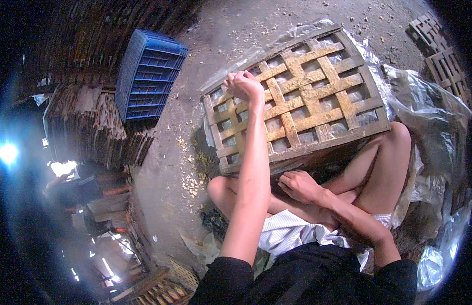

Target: The person sits cross-legged on the floor and assembles a food tray by placing a woven bamboo frame over a plastic-wrapped block of food. They press down on the frame and adjust the plastic wrap, then lift the frame to reveal the contents before repeating the process.

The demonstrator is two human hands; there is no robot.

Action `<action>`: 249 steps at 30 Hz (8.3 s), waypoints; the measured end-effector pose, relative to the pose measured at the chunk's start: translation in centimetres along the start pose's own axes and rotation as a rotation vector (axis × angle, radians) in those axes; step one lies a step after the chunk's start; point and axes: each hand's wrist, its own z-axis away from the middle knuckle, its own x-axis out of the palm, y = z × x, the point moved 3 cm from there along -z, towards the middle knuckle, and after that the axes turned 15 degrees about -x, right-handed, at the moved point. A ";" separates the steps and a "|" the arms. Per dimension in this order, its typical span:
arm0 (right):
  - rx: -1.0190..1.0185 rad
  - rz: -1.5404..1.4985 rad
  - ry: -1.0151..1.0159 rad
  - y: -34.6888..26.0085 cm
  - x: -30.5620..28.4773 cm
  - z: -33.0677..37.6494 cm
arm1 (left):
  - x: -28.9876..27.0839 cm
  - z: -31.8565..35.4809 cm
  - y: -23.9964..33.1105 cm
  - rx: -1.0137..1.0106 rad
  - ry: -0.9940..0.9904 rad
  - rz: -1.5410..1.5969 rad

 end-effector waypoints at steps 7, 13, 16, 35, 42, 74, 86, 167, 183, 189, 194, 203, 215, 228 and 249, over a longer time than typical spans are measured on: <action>0.058 0.031 -0.002 0.6 0.6 0.1 | 1.6 -1.1 -0.9 0.037 0.059 0.086; 0.003 0.003 -0.033 0.6 0.9 0.0 | -2.2 0.2 -1.1 0.320 0.005 0.306; 0.104 -0.028 -0.038 1.0 -0.8 1.5 | -8.1 7.8 0.6 0.377 -0.284 0.517; 0.567 0.865 0.409 15.8 -15.9 -15.7 | -19.3 9.0 -10.3 0.376 -0.369 0.420; 0.561 0.947 0.374 19.0 -10.6 -21.5 | -13.5 0.0 -24.5 -0.194 -0.115 0.166; 0.709 0.796 0.809 20.5 -9.9 -24.8 | -12.3 3.0 -23.7 -0.355 -0.117 0.237; 0.692 0.732 0.884 20.6 -9.3 -25.7 | -13.0 3.3 -23.0 -0.336 -0.148 0.312; -0.219 0.892 -0.197 15.7 -17.8 -23.4 | -10.8 3.4 -24.8 -0.362 -0.131 0.401; -0.659 1.003 -0.519 18.3 -16.1 -27.6 | -11.8 3.7 -23.7 -0.343 -0.099 0.338; -0.426 0.921 -0.484 19.5 -16.1 -27.7 | -12.6 3.4 -22.9 -0.384 -0.140 0.321; -0.149 0.766 -0.215 19.0 -16.9 -27.7 | -12.8 3.3 -23.3 -0.407 -0.152 0.296; -0.146 1.323 -0.040 24.5 -38.3 -18.2 | -12.5 3.3 -23.9 -0.395 -0.124 0.276; -0.046 1.095 -0.184 19.0 -26.0 -23.1 | -12.3 3.2 -23.5 -0.352 -0.122 0.293; -0.485 0.987 -0.625 17.0 -9.8 -33.8 | -11.6 3.5 -21.9 -0.331 -0.055 0.377; -0.501 0.768 -0.409 19.4 -8.0 -33.9 | -12.6 3.1 -23.6 -0.429 -0.115 0.336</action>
